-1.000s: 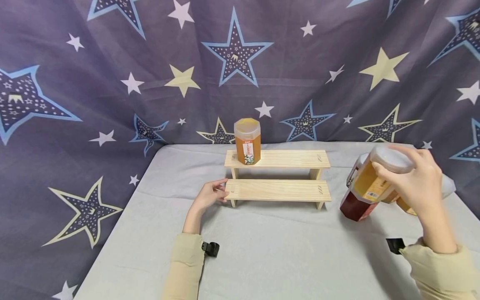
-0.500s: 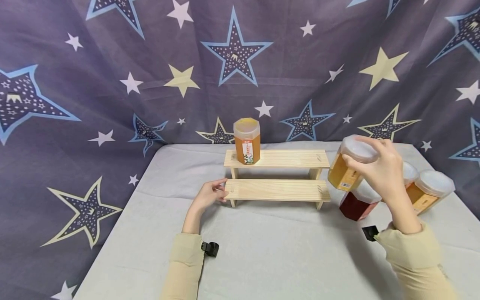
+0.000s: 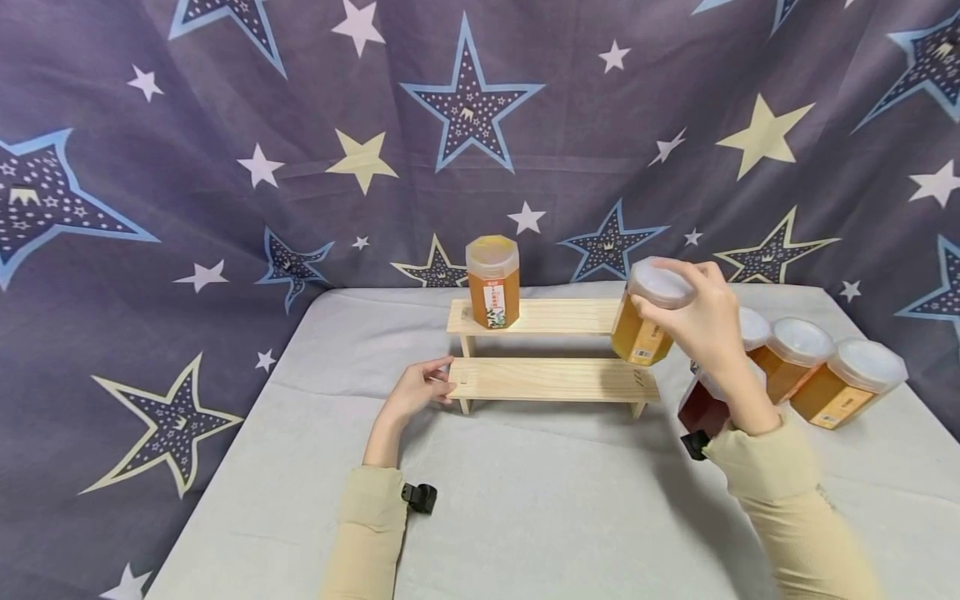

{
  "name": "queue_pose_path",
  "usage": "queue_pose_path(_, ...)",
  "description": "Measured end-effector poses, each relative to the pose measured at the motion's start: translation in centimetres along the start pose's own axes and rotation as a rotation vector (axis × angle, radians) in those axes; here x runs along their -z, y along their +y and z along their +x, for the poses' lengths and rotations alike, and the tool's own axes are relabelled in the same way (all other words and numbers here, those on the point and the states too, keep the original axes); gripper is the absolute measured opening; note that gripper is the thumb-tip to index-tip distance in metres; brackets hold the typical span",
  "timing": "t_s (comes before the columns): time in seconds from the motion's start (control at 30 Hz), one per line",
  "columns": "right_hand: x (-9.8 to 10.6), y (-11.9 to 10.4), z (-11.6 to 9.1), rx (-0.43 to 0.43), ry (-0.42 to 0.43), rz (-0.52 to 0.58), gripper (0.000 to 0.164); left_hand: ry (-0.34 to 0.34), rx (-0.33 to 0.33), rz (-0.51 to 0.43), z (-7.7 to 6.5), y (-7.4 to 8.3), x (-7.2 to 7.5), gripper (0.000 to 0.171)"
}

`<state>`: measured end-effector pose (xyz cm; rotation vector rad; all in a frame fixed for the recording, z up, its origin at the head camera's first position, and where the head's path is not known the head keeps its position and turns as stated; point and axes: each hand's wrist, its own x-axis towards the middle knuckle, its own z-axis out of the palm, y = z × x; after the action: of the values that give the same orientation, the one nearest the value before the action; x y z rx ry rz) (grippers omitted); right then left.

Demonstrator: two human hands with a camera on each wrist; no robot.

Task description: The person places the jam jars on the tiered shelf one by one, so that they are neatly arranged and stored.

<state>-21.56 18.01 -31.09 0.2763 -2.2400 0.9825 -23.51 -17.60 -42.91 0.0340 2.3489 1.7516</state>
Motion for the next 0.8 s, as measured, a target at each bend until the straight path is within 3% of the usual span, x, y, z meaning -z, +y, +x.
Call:
queue_pose_path(0.27,-2.5,-1.2,1.0,0.004,-0.01,0.025,0.045,-0.001,0.007,-0.013,0.1,-0.2,0.0,0.052)
queue_pose_path(0.8,-6.8,-3.0,2.5,-0.051,-0.146,0.056,0.049,0.003,-0.003,0.011,0.0,0.0,0.0,0.051)
